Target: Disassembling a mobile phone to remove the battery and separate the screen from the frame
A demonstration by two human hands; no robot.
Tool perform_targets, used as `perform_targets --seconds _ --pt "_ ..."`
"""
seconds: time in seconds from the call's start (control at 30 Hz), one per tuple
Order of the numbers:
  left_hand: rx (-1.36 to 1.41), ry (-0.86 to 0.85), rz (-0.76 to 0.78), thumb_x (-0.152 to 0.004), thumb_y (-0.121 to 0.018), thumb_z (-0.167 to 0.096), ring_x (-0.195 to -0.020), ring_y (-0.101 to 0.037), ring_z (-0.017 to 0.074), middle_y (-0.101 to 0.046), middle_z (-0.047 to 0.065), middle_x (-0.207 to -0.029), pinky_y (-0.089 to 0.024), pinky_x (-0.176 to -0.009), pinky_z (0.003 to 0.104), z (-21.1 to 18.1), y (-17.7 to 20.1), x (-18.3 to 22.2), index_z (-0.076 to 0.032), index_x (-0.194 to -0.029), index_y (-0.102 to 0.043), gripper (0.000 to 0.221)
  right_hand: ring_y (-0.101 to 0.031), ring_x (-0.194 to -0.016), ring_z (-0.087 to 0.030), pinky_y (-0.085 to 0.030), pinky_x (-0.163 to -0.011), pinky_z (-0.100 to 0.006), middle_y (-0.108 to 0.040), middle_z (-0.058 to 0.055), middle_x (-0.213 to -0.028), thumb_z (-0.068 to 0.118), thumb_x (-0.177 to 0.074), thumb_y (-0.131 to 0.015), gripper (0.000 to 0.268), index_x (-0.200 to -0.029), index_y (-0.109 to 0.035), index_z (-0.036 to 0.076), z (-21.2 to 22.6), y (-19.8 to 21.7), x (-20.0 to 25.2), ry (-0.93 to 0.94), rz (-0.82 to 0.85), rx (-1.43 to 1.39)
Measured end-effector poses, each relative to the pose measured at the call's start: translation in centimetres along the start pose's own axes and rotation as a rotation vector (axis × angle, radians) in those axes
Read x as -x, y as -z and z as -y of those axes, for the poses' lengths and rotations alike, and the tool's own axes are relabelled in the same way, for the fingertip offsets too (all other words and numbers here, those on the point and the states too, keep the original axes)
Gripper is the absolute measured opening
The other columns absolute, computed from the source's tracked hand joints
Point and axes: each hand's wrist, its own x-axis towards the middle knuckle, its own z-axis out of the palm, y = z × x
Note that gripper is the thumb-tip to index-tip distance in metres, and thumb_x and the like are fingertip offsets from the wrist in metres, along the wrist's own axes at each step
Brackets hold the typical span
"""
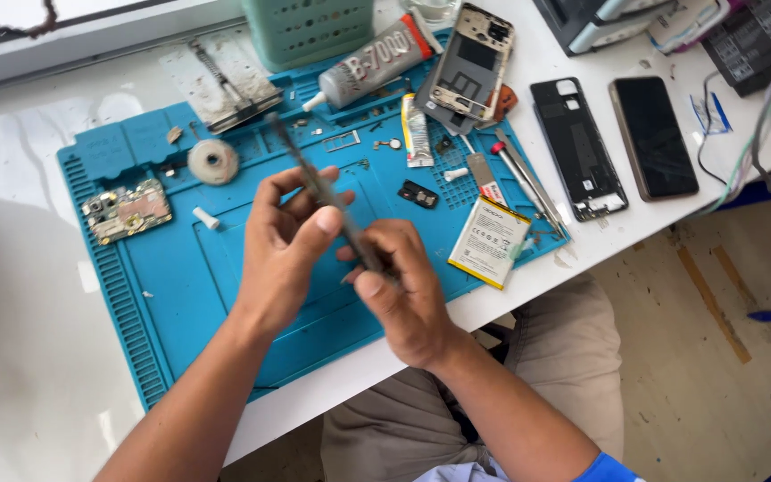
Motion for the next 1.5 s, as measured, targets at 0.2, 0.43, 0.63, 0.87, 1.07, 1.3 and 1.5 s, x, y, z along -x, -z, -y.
perform_targets --seconds 0.2,0.43,0.63,0.87,1.07,1.3,1.5 --pt "0.22 0.046 -0.047 -0.084 -0.075 -0.03 -0.102 -0.074 0.0379 -0.065 0.031 -0.125 -0.065 -0.086 0.052 -0.3 -0.7 -0.1 0.0 -0.137 -0.042 0.068 -0.054 -0.127 -0.049 -0.048 -0.108 -0.063 -0.041 -0.023 -0.141 0.052 -0.099 -0.061 0.067 -0.143 -0.048 0.004 2.0 0.5 0.4 0.024 0.121 0.279" --pt "0.27 0.115 -0.043 -0.082 -0.075 -0.043 -0.094 -0.074 0.0314 -0.068 0.024 -0.119 -0.064 -0.08 0.046 -1.1 0.0 -0.2 -0.003 -0.135 -0.046 0.072 -0.065 -0.105 -0.022 -0.059 -0.089 -0.033 -0.05 -0.016 -0.129 0.045 -0.097 -0.058 0.061 -0.139 -0.047 0.002 2.6 5.4 4.5 0.016 -0.078 0.507" --pt "0.271 0.151 -0.028 -0.081 -0.074 -0.047 -0.093 -0.075 0.0334 -0.069 0.026 -0.118 -0.065 -0.081 0.046 -0.6 0.0 -0.3 -0.004 -0.134 -0.047 0.074 -0.042 -0.061 -0.006 -0.042 -0.048 -0.02 -0.049 -0.004 -0.093 0.004 -0.089 -0.074 0.045 -0.128 -0.052 0.0 1.1 11.4 5.3 -0.161 -0.461 0.66" --pt "0.423 0.167 0.012 -0.083 -0.074 -0.047 -0.091 -0.074 0.032 -0.066 0.026 -0.118 -0.062 -0.085 0.06 -0.5 0.2 -0.4 -0.003 -0.132 -0.049 0.07 -0.072 -0.07 -0.019 -0.055 -0.059 -0.038 -0.07 -0.003 -0.076 0.031 -0.093 -0.072 0.033 -0.115 -0.063 0.009 2.3 12.1 3.1 -0.468 -0.317 1.003" --pt "0.419 0.203 0.026 -0.083 -0.073 -0.049 -0.093 -0.074 0.0337 -0.067 0.025 -0.12 -0.063 -0.082 0.051 -0.1 0.6 -0.3 -0.005 -0.133 -0.049 0.071 -0.069 -0.074 -0.018 -0.052 -0.058 -0.035 -0.076 -0.009 -0.092 0.024 -0.103 -0.057 0.019 -0.107 -0.064 0.007 1.9 13.3 4.1 -0.365 -0.294 0.964" --pt "0.438 0.232 0.034 -0.084 -0.069 -0.05 -0.09 -0.074 0.0384 -0.068 0.025 -0.119 -0.062 -0.08 0.045 0.0 0.8 -0.3 -0.005 -0.132 -0.051 0.068 -0.061 -0.097 -0.018 -0.056 -0.053 -0.025 -0.052 -0.012 -0.12 0.026 -0.106 -0.051 0.023 -0.11 -0.059 0.004 1.4 13.9 5.1 -0.122 -0.346 0.762" --pt "0.244 0.181 -0.035 -0.087 -0.055 -0.057 -0.093 -0.075 0.0331 -0.068 0.027 -0.116 -0.065 -0.082 0.046 -0.1 -0.1 -0.3 -0.001 -0.138 -0.045 0.076 -0.064 -0.107 -0.025 -0.057 -0.085 -0.038 -0.056 -0.021 -0.135 0.013 -0.11 -0.051 0.013 -0.109 -0.055 0.0 2.3 13.1 4.2 0.004 -0.421 0.628"
